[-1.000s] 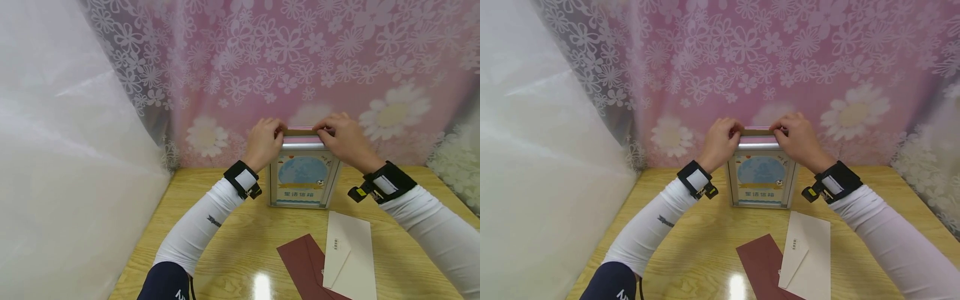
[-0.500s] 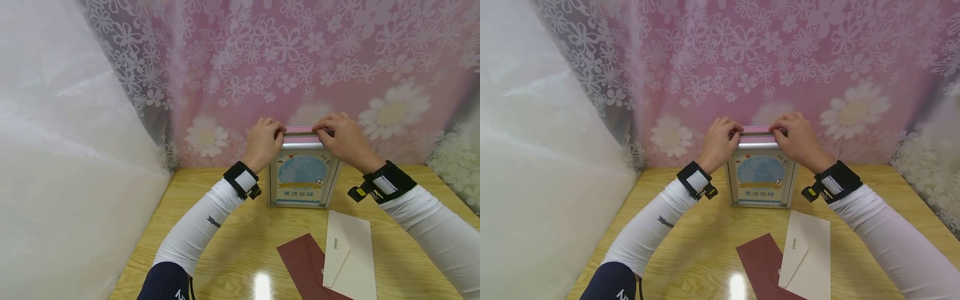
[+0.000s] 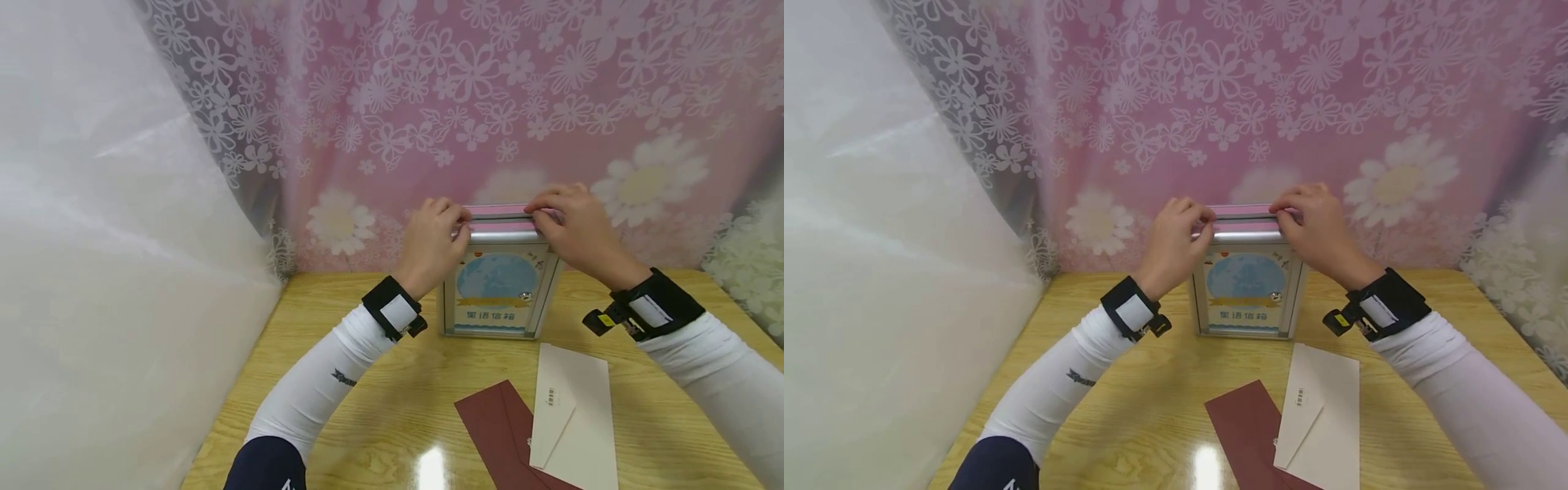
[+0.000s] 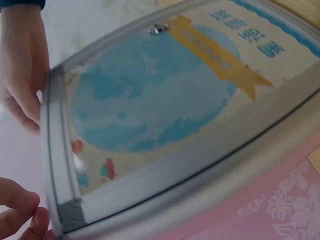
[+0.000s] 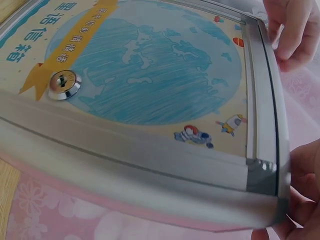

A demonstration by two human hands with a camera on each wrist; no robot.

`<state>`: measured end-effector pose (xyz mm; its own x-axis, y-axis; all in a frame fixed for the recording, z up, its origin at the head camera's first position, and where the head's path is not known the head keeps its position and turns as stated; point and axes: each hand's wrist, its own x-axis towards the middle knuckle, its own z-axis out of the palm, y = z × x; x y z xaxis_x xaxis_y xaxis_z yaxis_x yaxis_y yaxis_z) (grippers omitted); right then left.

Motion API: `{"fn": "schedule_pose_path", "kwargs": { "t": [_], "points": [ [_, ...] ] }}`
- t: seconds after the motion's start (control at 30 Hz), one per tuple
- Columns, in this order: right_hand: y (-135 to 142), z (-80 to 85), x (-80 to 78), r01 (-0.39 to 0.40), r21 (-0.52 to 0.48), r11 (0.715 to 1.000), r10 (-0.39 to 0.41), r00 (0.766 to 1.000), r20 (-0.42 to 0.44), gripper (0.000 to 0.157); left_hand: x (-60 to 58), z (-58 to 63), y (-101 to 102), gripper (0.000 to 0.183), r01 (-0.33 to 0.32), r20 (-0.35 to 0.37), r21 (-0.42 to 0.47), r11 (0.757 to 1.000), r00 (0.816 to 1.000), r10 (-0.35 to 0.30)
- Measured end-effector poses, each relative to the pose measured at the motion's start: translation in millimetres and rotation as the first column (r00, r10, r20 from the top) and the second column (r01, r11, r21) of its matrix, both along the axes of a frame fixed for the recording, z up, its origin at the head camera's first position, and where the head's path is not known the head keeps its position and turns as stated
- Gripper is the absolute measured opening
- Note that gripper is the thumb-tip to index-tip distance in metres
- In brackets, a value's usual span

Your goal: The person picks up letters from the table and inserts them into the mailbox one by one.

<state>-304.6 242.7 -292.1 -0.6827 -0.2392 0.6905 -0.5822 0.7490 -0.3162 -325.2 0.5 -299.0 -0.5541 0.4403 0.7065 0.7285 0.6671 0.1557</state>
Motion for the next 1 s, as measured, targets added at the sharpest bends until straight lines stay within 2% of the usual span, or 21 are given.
{"fn": "schedule_pose_path", "kwargs": {
  "t": [0.17,0.33,0.47,0.6,0.7,0.8,0.9,1.0],
  "points": [
    [10,-0.9,14.6,0.009,-0.022,1.0,-0.009,1.0,-0.004,0.015,19.3,-3.8,-1,0.014,0.078,-0.059,0.02,0.997,0.995,-0.077],
    [25,-6.2,31.4,0.021,-0.016,1.0,-0.021,1.0,0.006,0.016,36.8,-17.4,-6,0.014,0.158,-0.103,0.013,0.987,0.983,-0.155],
    [36,-10.9,45.7,0.062,0.022,0.998,-0.062,0.998,0.013,0.019,50.4,-29.7,-8,0.016,0.169,-0.066,-0.057,0.984,0.983,-0.173],
    [47,-18.3,61.7,0.094,0.068,0.993,-0.096,0.995,0.034,0.021,64.4,-46.8,-7,0.024,0.136,0.063,-0.223,0.965,0.99,-0.125],
    [54,-26.4,73.4,0.094,0.094,0.991,-0.101,0.992,0.072,0.024,72.8,-66.8,-7,0.037,0.123,0.216,-0.372,0.92,0.976,-0.043],
    [59,-34.3,81.7,0.084,0.116,0.99,-0.097,0.989,0.11,0.027,77.9,-90.5,-8,0.053,0.126,0.331,-0.517,0.847,0.941,0.062],
    [61,-40.8,87.4,0.083,0.128,0.988,-0.103,0.982,0.158,0.032,82.3,-111.0,-9,0.064,0.155,0.401,-0.616,0.772,0.905,0.138],
    [62,-46.0,92.4,0.085,0.138,0.987,-0.112,0.973,0.201,0.036,86.5,-123.9,-10,0.07,0.19,0.442,-0.653,0.733,0.881,0.166]
  ]
}}
